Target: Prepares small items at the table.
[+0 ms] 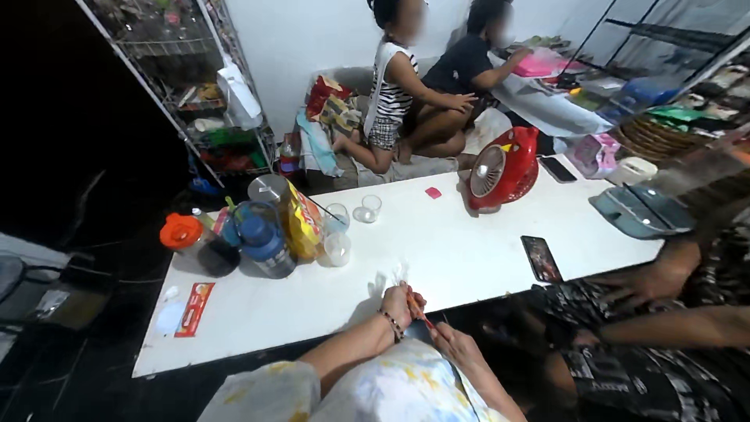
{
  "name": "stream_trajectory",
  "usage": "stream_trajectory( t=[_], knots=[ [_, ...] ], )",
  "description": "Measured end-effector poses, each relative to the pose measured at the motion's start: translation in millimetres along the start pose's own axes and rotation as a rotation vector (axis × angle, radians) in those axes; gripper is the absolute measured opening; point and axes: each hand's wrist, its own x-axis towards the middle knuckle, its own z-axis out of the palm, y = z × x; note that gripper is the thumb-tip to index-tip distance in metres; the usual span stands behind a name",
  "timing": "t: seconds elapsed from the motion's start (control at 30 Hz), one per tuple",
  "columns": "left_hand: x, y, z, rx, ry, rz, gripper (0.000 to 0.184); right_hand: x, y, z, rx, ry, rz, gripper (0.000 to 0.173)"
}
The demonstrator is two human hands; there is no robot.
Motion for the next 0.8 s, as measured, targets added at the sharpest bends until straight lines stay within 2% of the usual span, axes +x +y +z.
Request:
stream_trajectory(
  t=[0.17,0.37,0.43,0.57,0.7,0.8],
  knots=[
    [2.8,-0.3,1.6,-0.003,-0.079,0.018,0.035,-0.3,5.7,4.6,0.064,0.096,-0.006,0.028],
    [-1.1,-4.4,1.8,0.125,-0.23,0.057,0.057,4.4,13.3,5.1,0.133,0.205,-0.017,0.024],
    [-5.3,-6.0,2.9,0.169,-0.234,0.055,0.051,5.9,11.0,3.1,0.094,0.216,-0.02,0.021],
    [-3.4,-7.4,5.0,0.125,-0.149,0.039,0.026,11.6,6.7,-0.8,0.068,0.141,-0.018,0.024],
    [4.8,-3.6,4.4,-0.043,-0.054,0.028,0.023,16.6,2.3,-5.5,0.113,-0.017,0.042,0.029],
    [7.7,0.7,4.2,-0.111,-0.003,0.052,0.023,18.5,1.8,-7.2,0.139,-0.069,0.049,0.028]
  ],
)
